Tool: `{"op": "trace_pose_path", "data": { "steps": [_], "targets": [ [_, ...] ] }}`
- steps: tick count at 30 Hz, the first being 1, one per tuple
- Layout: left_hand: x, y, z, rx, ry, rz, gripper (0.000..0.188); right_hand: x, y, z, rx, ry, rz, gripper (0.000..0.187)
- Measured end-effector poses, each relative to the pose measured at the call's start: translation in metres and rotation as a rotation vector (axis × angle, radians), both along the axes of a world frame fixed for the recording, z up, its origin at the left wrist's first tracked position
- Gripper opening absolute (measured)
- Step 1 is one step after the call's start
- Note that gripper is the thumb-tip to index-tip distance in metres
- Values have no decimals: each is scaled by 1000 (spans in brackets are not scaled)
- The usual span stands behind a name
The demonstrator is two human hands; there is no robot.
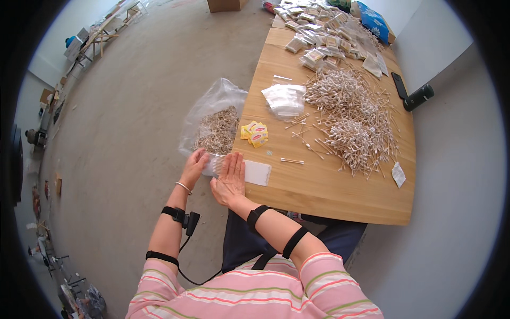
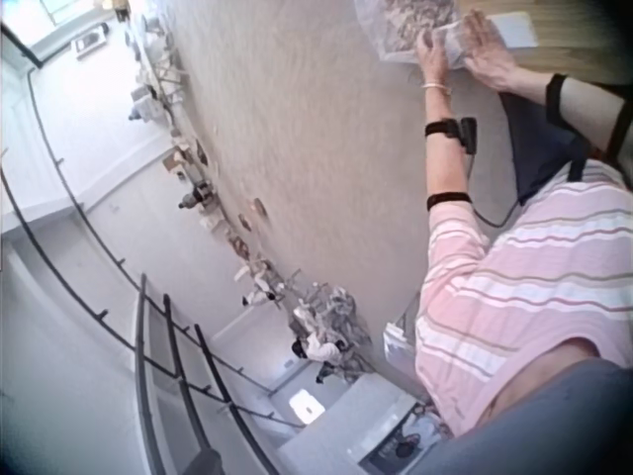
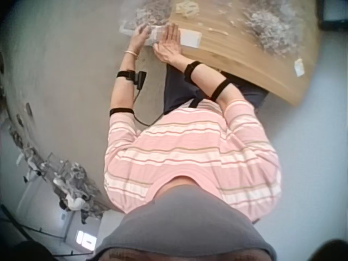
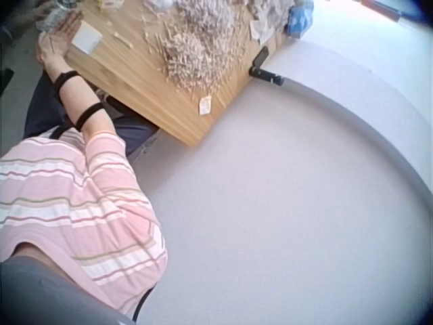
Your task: Counting and placing sets of cotton swabs into small plastic bags.
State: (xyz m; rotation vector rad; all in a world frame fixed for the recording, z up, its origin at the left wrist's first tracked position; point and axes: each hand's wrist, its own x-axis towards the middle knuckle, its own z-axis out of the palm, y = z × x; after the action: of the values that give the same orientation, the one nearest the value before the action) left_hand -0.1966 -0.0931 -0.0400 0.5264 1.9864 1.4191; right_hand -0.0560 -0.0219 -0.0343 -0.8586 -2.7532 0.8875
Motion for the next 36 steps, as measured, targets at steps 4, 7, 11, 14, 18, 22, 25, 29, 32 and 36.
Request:
{"op": "trace_pose_path", "data": {
  "steps": [4, 7, 11, 14, 18, 22, 25, 29, 32, 36],
  "targets": [
    [19, 10, -5, 44, -380, 0, 31, -3, 0, -3, 15, -10, -25, 97],
    [27, 21, -12, 86, -291, 52, 25, -4, 1, -2, 62, -85, 59, 98],
    [32, 24, -19, 143, -147, 117, 22, -2, 10, 8, 19, 10, 6, 86],
    [36, 29, -4, 51, -206, 116, 22, -1, 58, 10, 168, 89, -100, 67],
    [35, 25, -8, 67, -179, 128, 23, 3, 127, 16, 514, 135, -87, 44],
    [34, 26, -13, 59, -126, 102, 24, 11, 158, 16, 492, 147, 95, 29],
    [35, 27, -19, 78, -59, 98, 25, 11, 166, 18, 466, 147, 153, 19],
    [34, 26, -22, 107, -11, 108, 26, 17, 157, 27, 156, 239, -44, 7],
    [34, 25, -17, 63, -85, 132, 23, 24, 137, 42, -447, 270, -293, 10],
    [33, 26, -22, 72, -111, 132, 23, 27, 100, 35, -1102, 192, -482, 15]
  ]
}}
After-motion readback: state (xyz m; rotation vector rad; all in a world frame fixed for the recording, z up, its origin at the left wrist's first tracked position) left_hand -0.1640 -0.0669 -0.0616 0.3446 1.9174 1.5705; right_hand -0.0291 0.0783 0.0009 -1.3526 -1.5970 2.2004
